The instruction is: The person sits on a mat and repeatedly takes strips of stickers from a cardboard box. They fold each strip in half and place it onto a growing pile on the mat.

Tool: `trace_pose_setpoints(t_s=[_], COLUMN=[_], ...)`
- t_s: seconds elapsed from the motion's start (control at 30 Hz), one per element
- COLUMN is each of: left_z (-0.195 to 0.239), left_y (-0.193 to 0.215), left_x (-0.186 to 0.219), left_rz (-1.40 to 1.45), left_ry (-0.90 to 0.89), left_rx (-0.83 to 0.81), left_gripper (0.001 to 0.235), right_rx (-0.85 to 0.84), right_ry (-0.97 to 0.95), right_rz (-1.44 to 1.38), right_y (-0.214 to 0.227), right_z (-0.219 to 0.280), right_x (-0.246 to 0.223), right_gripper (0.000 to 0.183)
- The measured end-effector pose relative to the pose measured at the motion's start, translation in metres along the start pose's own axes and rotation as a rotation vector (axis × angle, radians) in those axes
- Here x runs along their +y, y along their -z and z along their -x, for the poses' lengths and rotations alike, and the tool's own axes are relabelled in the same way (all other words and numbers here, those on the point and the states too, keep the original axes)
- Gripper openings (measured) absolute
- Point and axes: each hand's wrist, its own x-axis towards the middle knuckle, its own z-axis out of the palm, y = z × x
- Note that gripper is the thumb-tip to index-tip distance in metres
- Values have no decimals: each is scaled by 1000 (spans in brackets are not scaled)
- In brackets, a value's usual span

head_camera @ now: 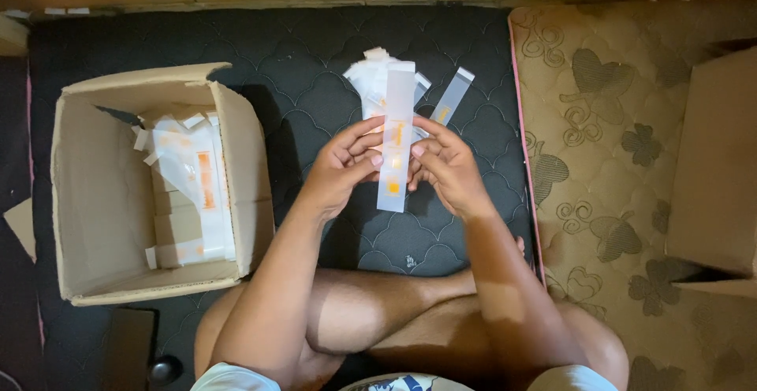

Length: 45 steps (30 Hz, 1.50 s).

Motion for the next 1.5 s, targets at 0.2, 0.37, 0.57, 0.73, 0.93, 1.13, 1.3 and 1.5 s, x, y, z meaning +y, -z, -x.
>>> trace_pose_setpoints(t_s=[0.2,0.37,0.57,0.73,0.93,1.13,1.3,1.5], left_z=[-3,-3,-11,-16,-29,-68,-77,-72], left_y=[7,11,20,32,25,48,46,55], left_x=[-2,-1,-9,-24,-29,-90,-97,-103], left_rz=[-32,-71,-148,-222,-393,-790,-1019,-1205], left_ry=[-30,-58,-58,-43,7,-46,-4,-142], left_rx=[39,85,136,231,412,468,486,467], left_gripper=[62,60,58,56,48,48,41,32], right_rx=[192,258,-11,-39,93,85,-76,-169], right_ry=[153,274,212,188,135,456,497,445], right_rz=[530,1153,1736,1748,1317,1349,1687,1744], right_y=[18,47,60,57,65,74,72,91], right_z=[-17,-58,-107,-102,-87,-83,-106,-117], right_x=[0,26,64,63,28,9,43,89], right_gripper=[36,27,42,42,43,46,41,37])
